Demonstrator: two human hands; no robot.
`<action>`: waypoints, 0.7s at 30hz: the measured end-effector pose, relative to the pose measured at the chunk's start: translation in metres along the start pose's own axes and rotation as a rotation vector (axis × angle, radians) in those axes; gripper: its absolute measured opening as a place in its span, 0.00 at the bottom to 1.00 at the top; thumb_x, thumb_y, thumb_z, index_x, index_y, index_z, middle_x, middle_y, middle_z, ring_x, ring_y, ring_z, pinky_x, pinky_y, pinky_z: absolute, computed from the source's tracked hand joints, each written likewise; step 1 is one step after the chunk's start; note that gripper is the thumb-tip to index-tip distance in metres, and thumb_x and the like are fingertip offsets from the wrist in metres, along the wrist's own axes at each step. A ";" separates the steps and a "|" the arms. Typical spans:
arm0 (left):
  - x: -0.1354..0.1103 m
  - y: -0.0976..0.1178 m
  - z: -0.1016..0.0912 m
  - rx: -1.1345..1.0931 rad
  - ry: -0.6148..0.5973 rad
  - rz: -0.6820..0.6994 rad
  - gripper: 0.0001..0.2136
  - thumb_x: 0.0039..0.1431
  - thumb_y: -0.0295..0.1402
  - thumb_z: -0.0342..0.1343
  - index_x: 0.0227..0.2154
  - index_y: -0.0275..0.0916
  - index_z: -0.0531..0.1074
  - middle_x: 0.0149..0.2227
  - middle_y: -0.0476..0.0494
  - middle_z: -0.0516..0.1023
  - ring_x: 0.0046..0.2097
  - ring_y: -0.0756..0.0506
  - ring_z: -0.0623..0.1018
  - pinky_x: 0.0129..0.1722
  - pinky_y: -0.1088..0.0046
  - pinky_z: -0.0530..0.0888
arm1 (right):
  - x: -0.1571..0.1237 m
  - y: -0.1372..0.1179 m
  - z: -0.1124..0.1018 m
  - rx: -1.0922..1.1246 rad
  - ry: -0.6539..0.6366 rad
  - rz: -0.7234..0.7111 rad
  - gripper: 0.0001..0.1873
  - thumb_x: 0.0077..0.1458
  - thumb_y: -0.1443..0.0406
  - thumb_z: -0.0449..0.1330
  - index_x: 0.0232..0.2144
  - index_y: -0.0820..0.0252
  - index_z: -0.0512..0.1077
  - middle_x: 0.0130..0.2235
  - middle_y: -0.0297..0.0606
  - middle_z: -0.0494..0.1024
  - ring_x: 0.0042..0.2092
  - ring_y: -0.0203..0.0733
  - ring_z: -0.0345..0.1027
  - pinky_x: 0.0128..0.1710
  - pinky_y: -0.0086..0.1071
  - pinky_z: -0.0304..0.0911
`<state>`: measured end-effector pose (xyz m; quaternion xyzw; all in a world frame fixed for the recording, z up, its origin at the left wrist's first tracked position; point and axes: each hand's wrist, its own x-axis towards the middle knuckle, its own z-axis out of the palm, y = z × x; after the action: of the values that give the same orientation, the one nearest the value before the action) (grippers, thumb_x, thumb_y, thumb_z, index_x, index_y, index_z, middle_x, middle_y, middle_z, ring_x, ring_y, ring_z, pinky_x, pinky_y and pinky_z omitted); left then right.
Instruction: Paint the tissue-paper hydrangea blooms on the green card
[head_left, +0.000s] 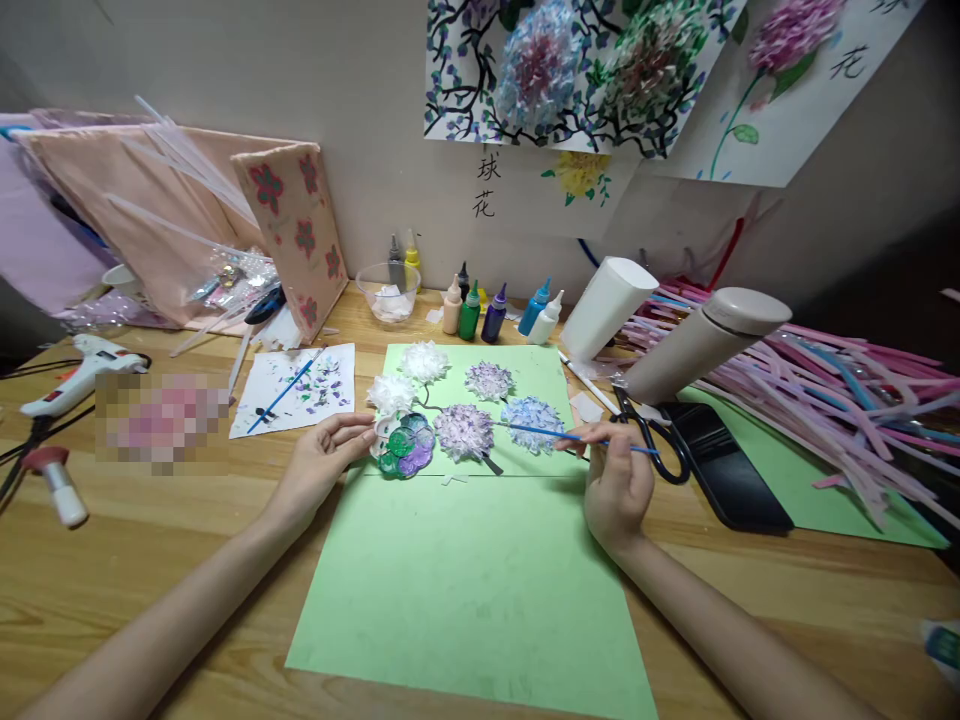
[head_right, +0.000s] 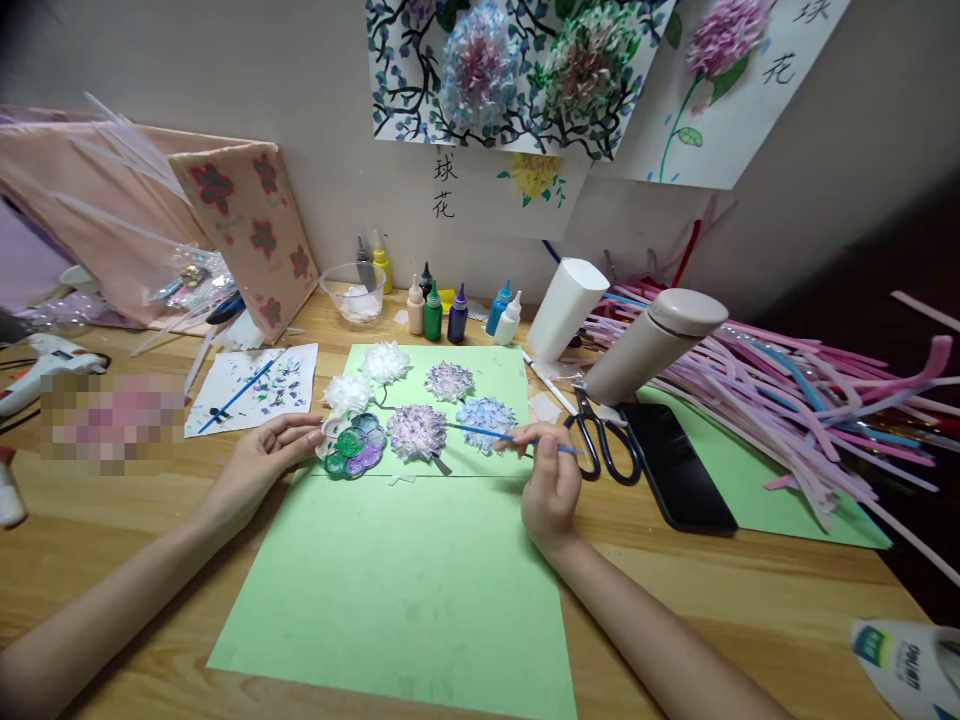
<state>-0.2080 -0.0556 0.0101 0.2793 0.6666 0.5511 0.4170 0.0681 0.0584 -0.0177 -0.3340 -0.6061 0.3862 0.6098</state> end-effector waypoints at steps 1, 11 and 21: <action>0.000 0.000 0.000 -0.005 0.000 0.000 0.23 0.38 0.44 0.69 0.37 0.37 0.74 0.34 0.41 0.81 0.41 0.40 0.80 0.38 0.69 0.77 | -0.005 -0.002 0.001 0.000 -0.052 -0.035 0.13 0.63 0.60 0.45 0.30 0.56 0.66 0.29 0.35 0.73 0.32 0.40 0.72 0.31 0.36 0.64; 0.000 -0.006 -0.002 -0.096 -0.054 0.015 0.21 0.42 0.41 0.68 0.38 0.35 0.73 0.37 0.42 0.81 0.40 0.44 0.79 0.41 0.72 0.74 | -0.024 -0.019 0.011 -0.269 -0.618 -0.341 0.13 0.60 0.69 0.46 0.42 0.55 0.67 0.40 0.41 0.78 0.42 0.44 0.70 0.41 0.40 0.63; -0.001 -0.006 -0.002 -0.080 -0.055 0.024 0.21 0.43 0.41 0.67 0.38 0.35 0.73 0.38 0.41 0.80 0.42 0.42 0.79 0.43 0.69 0.74 | -0.026 -0.015 0.009 -0.256 -0.641 -0.325 0.13 0.61 0.68 0.45 0.43 0.55 0.67 0.40 0.41 0.77 0.44 0.44 0.70 0.42 0.40 0.64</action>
<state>-0.2087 -0.0584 0.0042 0.2857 0.6289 0.5742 0.4394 0.0606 0.0278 -0.0164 -0.1693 -0.8544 0.2908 0.3960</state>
